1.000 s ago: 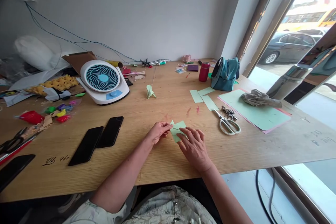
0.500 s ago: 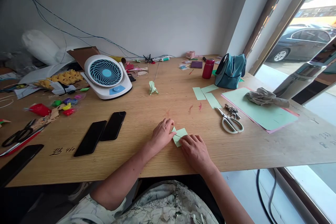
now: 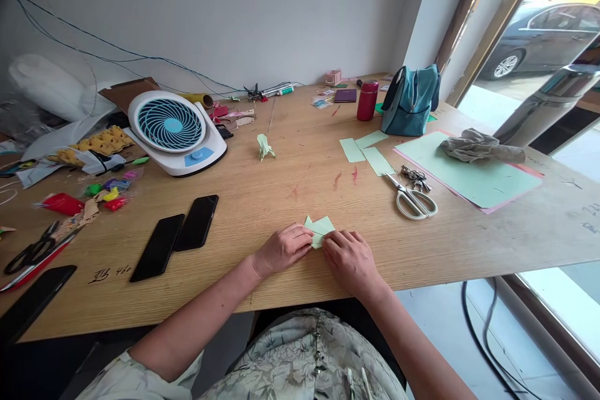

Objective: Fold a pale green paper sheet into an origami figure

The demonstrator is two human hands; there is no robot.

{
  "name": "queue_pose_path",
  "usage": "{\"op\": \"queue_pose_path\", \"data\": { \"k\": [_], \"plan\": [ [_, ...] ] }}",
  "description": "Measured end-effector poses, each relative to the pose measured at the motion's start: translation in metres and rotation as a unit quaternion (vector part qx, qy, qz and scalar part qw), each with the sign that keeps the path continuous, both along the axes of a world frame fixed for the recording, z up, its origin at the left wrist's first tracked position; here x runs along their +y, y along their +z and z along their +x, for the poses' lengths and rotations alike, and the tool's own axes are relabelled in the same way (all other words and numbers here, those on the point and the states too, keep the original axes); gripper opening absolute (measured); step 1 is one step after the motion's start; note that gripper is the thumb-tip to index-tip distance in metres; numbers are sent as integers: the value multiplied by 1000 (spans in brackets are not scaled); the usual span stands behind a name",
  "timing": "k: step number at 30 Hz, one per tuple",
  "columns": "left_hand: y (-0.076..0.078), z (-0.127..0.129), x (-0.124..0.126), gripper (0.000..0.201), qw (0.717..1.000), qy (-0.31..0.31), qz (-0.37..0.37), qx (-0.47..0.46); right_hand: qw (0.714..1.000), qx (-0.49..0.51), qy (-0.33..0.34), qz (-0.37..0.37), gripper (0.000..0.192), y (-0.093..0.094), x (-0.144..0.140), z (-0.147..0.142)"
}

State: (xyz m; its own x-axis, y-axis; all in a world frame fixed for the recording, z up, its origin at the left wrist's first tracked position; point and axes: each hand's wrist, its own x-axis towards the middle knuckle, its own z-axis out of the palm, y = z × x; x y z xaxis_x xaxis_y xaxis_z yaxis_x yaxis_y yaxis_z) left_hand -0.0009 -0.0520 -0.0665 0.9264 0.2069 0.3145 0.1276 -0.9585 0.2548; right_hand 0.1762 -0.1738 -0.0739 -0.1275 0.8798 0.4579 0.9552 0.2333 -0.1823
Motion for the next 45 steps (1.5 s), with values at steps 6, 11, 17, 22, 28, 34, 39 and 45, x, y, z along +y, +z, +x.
{"op": "queue_pose_path", "data": {
  "k": [6, 11, 17, 22, 28, 34, 39, 45],
  "plan": [
    [-4, 1, -4, 18, 999, 34, 7, -13, 1000, 30, 5, -5, 17, -5, -2, 7],
    [-5, 4, -8, 9, 997, 74, 24, -6, 997, 73, -2, -17, 18, -6, -7, 19],
    [-3, 4, -15, 12, 992, 91, 82, 19, 996, 85, -8, -24, 21, -4, -9, 24],
    [-2, 1, -17, 9, 993, 110, 44, 13, 995, 88, 9, -37, 21, -2, -12, 24],
    [1, 2, -18, 6, 992, 116, 35, 21, 995, 93, 15, -42, 22, -1, -11, 22],
    [3, 2, -18, 9, 992, 123, 15, 26, 994, 93, -15, -63, 23, -7, -11, 22],
    [3, 6, -19, 10, 989, 144, -18, 20, 991, 105, -56, -66, 19, -8, -10, 17],
    [8, 11, -21, 9, 983, 172, -63, 2, 986, 108, -110, -69, 21, -3, -7, 11]
  ]
}}
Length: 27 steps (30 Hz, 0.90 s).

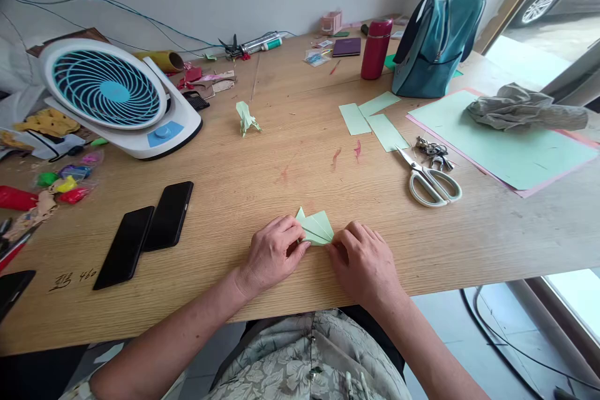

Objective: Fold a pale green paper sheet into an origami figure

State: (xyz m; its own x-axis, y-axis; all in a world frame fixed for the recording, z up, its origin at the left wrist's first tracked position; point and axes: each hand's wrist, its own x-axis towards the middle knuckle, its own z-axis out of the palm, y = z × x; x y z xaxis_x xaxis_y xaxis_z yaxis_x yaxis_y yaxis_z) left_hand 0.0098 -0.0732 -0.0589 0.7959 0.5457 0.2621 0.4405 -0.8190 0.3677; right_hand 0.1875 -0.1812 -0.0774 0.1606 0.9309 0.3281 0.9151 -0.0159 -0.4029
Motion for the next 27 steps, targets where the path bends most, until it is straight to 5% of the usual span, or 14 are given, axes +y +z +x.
{"op": "queue_pose_path", "data": {
  "k": [15, 27],
  "plan": [
    [-2, 2, 1, 10, 999, 24, 18, 19, 998, -6, -34, -58, 22, 4, 6, -3],
    [-6, -9, 0, 24, 987, -40, 148, 42, 996, -25, -39, -74, 18, 5, 8, -5]
  ]
}}
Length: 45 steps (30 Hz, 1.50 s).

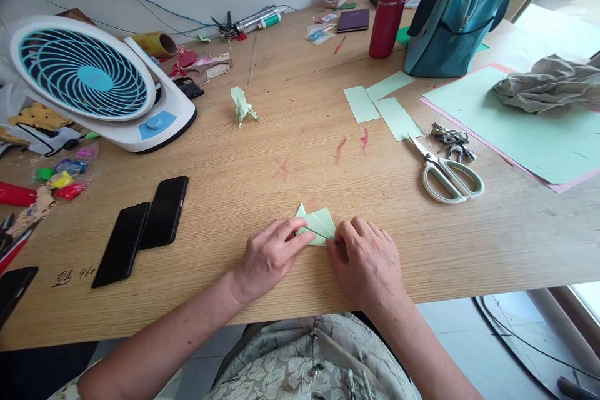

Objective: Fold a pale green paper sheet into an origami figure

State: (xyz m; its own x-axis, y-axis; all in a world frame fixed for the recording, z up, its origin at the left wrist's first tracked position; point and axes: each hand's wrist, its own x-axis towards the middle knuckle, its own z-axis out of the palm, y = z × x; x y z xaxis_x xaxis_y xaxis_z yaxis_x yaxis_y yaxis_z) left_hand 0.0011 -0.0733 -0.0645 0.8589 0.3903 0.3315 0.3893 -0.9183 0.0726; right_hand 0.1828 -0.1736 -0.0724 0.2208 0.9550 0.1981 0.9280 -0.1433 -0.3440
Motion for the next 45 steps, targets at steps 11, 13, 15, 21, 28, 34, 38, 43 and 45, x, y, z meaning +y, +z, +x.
{"op": "queue_pose_path", "data": {
  "k": [11, 13, 15, 21, 28, 34, 38, 43, 45],
  "plan": [
    [20, -19, -7, 52, 973, -121, 58, 187, 1000, 16, 1, -2, 14, 0, 0, 2],
    [20, -18, -9, 54, 973, -112, 45, 197, 999, 42, 7, 11, 12, -2, -4, 6],
    [18, -18, -10, 55, 975, -107, 33, 195, 997, 68, 9, 39, 11, -2, -10, 10],
    [10, -22, -8, 55, 982, -108, 22, 155, 984, 97, 114, 91, 21, 2, -28, 20],
    [12, -23, 5, 45, 979, -177, 10, 103, 971, 72, 218, 71, 33, -3, -32, 15],
    [10, -26, 9, 44, 977, -194, -19, 84, 965, 92, 235, 76, 32, 1, -36, 15],
    [5, -29, 12, 45, 975, -199, -34, 87, 963, 61, 253, 77, 36, 6, -27, 17],
    [5, -32, 12, 51, 973, -196, -41, 113, 947, -2, 321, 34, 41, 5, -16, 21],
    [6, -31, 10, 55, 973, -189, -39, 123, 942, -17, 333, 26, 41, 5, -15, 22]
  ]
}}
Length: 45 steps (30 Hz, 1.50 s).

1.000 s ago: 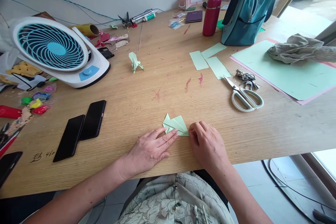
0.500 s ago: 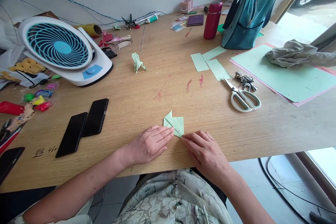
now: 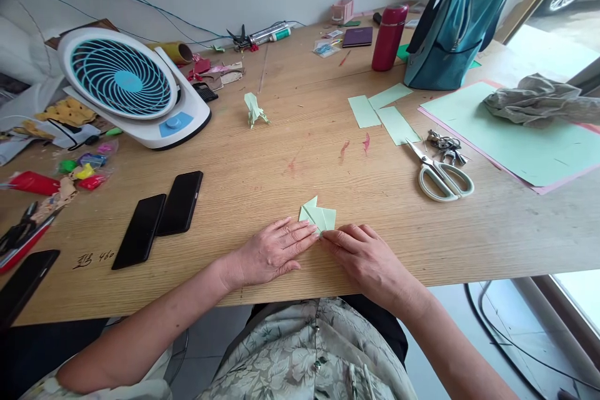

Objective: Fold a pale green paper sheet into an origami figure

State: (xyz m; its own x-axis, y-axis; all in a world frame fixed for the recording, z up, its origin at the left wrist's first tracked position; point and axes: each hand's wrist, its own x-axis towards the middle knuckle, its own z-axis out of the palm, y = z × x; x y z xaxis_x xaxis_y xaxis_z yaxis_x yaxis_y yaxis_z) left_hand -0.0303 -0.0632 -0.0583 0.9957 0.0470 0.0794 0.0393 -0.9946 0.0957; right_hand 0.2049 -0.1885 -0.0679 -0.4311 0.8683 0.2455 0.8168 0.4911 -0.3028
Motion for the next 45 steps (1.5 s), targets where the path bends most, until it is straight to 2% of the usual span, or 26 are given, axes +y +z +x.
{"op": "queue_pose_path", "data": {
  "k": [8, 13, 16, 19, 26, 33, 39, 45],
  "plan": [
    [-3, -2, -14, 68, 998, 56, -26, 8, 999, -23, 26, 24, 38, -1, -5, 3],
    [-4, -4, -16, 75, 997, 67, -40, 25, 999, -21, 21, 25, 40, -2, -7, 3],
    [0, -6, -14, 77, 997, 56, -29, 41, 1000, -15, 3, 6, 36, 6, -10, -5],
    [0, -10, -9, 79, 999, 50, -7, 14, 999, 9, -49, -1, 29, 12, -14, -21],
    [-15, -15, -2, 83, 996, 34, 53, -68, 993, 23, -116, 28, 18, -1, -17, -53],
    [-18, -13, -6, 87, 995, 34, 75, -56, 990, 11, -133, 52, 15, -9, -20, -60],
    [-8, -11, -12, 88, 998, 35, 42, -25, 987, 56, -146, 45, 29, -9, -25, -62],
    [0, -9, -14, 87, 996, 56, -49, 54, 984, 87, -153, 34, 31, -12, -42, -44]
  ]
}}
